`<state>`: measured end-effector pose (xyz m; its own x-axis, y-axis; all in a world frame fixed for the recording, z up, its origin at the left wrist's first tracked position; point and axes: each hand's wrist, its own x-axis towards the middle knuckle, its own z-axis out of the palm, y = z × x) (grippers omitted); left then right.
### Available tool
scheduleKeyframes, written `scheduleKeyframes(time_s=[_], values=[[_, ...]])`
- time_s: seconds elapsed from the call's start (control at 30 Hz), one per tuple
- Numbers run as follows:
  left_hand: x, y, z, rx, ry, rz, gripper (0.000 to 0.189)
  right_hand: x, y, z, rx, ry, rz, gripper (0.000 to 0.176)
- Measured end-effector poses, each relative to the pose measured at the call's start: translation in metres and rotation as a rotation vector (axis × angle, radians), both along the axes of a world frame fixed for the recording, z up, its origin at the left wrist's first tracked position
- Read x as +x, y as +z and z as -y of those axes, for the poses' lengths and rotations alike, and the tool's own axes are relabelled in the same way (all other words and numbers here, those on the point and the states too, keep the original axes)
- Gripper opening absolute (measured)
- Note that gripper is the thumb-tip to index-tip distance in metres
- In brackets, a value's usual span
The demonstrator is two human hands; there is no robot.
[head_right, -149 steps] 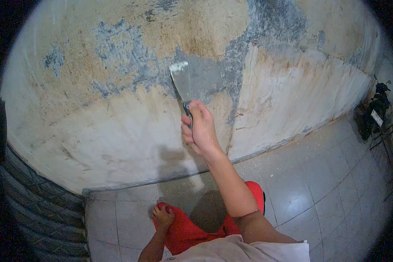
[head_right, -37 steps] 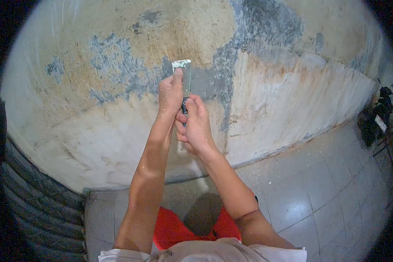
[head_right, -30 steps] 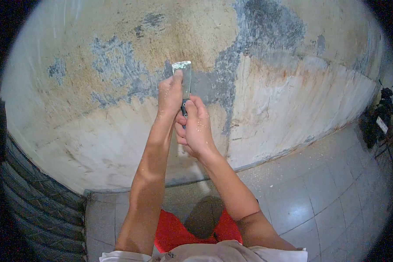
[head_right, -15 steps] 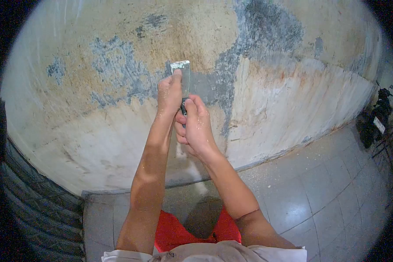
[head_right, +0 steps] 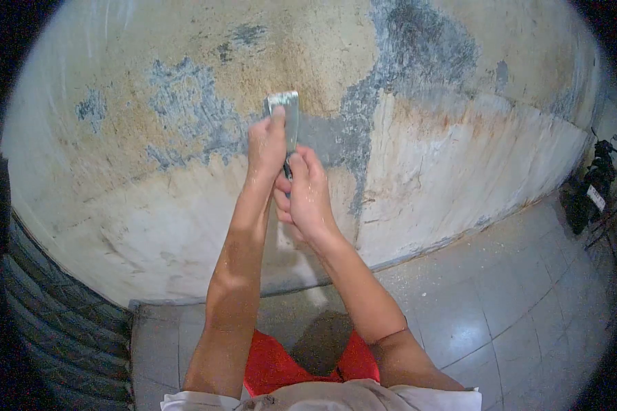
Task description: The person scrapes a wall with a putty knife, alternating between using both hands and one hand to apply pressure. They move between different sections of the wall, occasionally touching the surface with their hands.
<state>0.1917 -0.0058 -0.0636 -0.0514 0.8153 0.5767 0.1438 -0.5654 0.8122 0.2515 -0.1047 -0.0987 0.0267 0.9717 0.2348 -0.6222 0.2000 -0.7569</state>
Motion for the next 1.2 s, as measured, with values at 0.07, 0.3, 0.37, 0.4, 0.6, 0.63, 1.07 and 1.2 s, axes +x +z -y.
scheduleKeyframes(time_s=[0.07, 0.3, 0.37, 0.4, 0.6, 0.63, 1.07, 1.2], values=[[0.0, 0.013, -0.002, 0.024, -0.034, 0.06, 0.056, 0.0, 0.01, -0.005, 0.06, 0.005, -0.002, 0.028], [-0.003, -0.004, -0.003, -0.006, 0.003, -0.007, 0.055, -0.005, 0.001, 0.004, -0.004, -0.005, -0.016, 0.023], [-0.004, 0.005, -0.003, -0.029, -0.018, -0.003, 0.055, -0.007, 0.007, 0.003, 0.006, -0.019, -0.032, 0.021], [-0.004, -0.003, -0.009, -0.015, -0.026, -0.001, 0.055, -0.009, 0.004, 0.003, 0.017, -0.012, -0.035, 0.02], [0.001, -0.004, -0.006, -0.014, -0.061, 0.011, 0.053, -0.003, 0.002, 0.005, 0.015, 0.01, -0.043, 0.017], [0.003, -0.001, -0.003, -0.074, -0.108, 0.079, 0.052, -0.002, 0.005, 0.006, 0.029, 0.018, -0.042, 0.017], [-0.006, -0.032, 0.004, -0.02, -0.028, -0.013, 0.051, -0.006, -0.026, 0.012, 0.0, 0.011, -0.005, 0.021], [-0.006, -0.025, -0.005, 0.05, -0.014, -0.077, 0.054, -0.006, -0.022, 0.003, 0.02, 0.015, -0.04, 0.019]])
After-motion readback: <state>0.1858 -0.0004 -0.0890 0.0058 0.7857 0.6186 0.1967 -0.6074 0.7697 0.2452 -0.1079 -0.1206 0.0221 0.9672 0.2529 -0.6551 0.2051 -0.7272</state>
